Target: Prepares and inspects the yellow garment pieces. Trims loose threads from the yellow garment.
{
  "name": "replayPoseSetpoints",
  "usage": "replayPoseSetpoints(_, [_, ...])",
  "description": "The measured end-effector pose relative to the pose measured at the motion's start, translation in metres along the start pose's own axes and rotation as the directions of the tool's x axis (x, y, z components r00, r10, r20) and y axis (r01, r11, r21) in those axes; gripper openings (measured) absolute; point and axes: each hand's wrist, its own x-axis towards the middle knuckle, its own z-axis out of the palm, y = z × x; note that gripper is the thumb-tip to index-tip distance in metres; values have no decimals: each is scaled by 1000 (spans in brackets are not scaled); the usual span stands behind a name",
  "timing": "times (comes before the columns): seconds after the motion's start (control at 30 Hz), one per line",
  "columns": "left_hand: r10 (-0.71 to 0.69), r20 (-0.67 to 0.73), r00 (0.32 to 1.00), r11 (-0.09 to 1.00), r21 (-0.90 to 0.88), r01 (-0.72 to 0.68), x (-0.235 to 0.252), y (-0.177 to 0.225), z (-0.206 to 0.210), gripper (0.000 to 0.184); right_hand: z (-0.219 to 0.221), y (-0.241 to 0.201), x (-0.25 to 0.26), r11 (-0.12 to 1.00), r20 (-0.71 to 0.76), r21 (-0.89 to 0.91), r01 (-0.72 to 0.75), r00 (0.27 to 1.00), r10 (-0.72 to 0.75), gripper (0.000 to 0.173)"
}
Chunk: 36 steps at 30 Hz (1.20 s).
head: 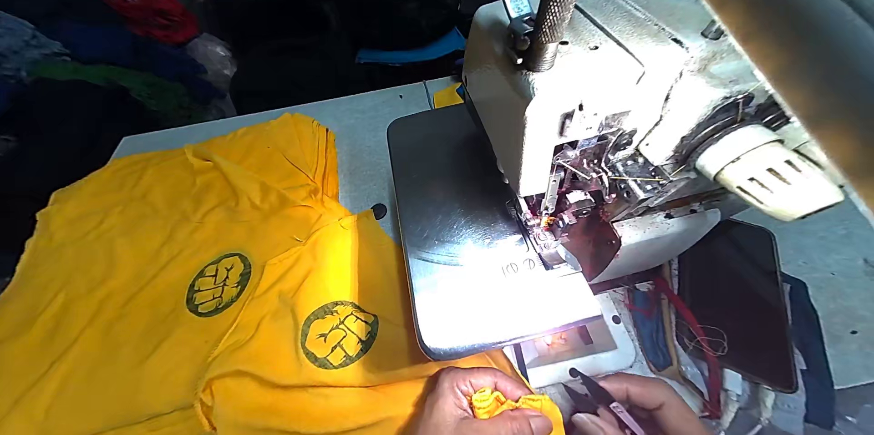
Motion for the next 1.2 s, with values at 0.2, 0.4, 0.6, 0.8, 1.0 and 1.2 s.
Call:
replayPoseSetpoints(0.2, [-11,-36,999,1000,18,11,-1,0,4,10,-28,-4,18,724,-24,-689,35,997,-71,26])
replayPoseSetpoints(0.4, [43,-49,998,998,43,-41,-2,-2,10,13,-21,5,7,569,32,-814,114,988,-152,36])
replayPoseSetpoints(0.6, [109,-66,992,990,94,-102,-3,-3,13,17,-2,-18,3,954,98,-292,66,994,-39,24])
replayPoseSetpoints(0.8, [107,-52,993,986,137,-99,-3,-3,12,14,3,-5,6,895,74,-408,182,983,-166,16])
replayPoseSetpoints(1.0, [121,-41,992,985,126,-115,-1,-6,7,6,-24,-6,20,876,-191,-477,73,964,-184,22])
replayPoseSetpoints(1.2, [139,-16,990,981,135,-136,-1,-7,6,10,-15,-17,16,968,198,-187,-167,959,203,29])
